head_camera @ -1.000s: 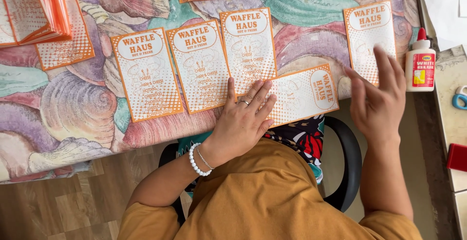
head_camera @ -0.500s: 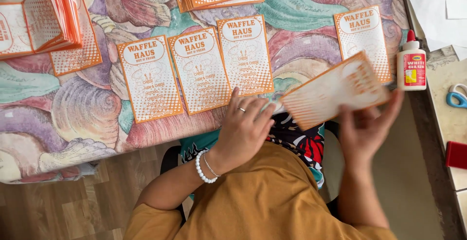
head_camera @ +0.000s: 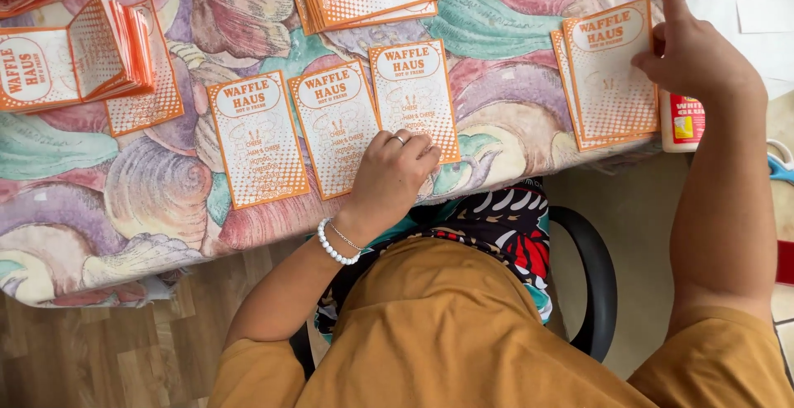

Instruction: Applying glue to paper templates and folding them to assemble bags.

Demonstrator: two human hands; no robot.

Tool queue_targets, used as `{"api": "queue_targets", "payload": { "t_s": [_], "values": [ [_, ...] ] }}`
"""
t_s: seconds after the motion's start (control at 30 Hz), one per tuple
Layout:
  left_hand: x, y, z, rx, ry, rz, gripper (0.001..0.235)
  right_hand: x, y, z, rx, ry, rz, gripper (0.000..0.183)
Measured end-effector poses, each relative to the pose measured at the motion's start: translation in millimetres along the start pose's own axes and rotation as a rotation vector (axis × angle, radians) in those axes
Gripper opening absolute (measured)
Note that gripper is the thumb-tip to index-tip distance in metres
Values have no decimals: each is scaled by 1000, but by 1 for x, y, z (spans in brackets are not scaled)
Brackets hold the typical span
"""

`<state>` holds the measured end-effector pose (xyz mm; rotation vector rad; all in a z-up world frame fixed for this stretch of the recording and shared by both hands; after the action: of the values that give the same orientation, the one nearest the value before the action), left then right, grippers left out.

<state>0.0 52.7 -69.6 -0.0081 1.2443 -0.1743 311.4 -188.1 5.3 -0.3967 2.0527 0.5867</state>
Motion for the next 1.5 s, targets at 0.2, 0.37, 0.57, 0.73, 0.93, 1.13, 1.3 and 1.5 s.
{"api": "queue_targets", "payload": {
  "t_s": [0.2,0.37,0.57,0.73,0.93,1.13,1.3,1.5],
  "values": [
    [-4,-5,4,77,0,48,18,25,-5,-2,-147,-398,-205,93],
    [0,-18,14,18,-115,-105,12,67,18,-10,-435,-553,-269,46],
    [28,-41,22,-190,-182,-491,4,89,18,-11,-504,-741,-120,23],
    [33,-42,24,-254,-255,-657,5,114,60,-55,-591,-668,335,34],
    [28,-49,20,-234,-428,-560,22,141,95,-60,-616,-444,820,46],
    [25,-48,19,-272,-534,-707,37,141,119,-59,-552,-327,928,54],
    [23,-43,20,-356,-508,-970,36,152,119,-52,-567,-218,1133,76],
    [29,-40,21,-352,-483,-1167,39,156,122,-55,-625,-306,1132,76]
  ]
}}
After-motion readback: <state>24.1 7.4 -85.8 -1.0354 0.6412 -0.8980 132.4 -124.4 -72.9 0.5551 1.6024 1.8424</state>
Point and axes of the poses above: each hand's wrist, its own z-axis towards the middle knuckle, its own x-axis out of the palm, y = z × x, the point moved 1 cm from there along z, towards the middle knuckle, and after that the axes turned 8 degrees about y, right-handed, at the moved point
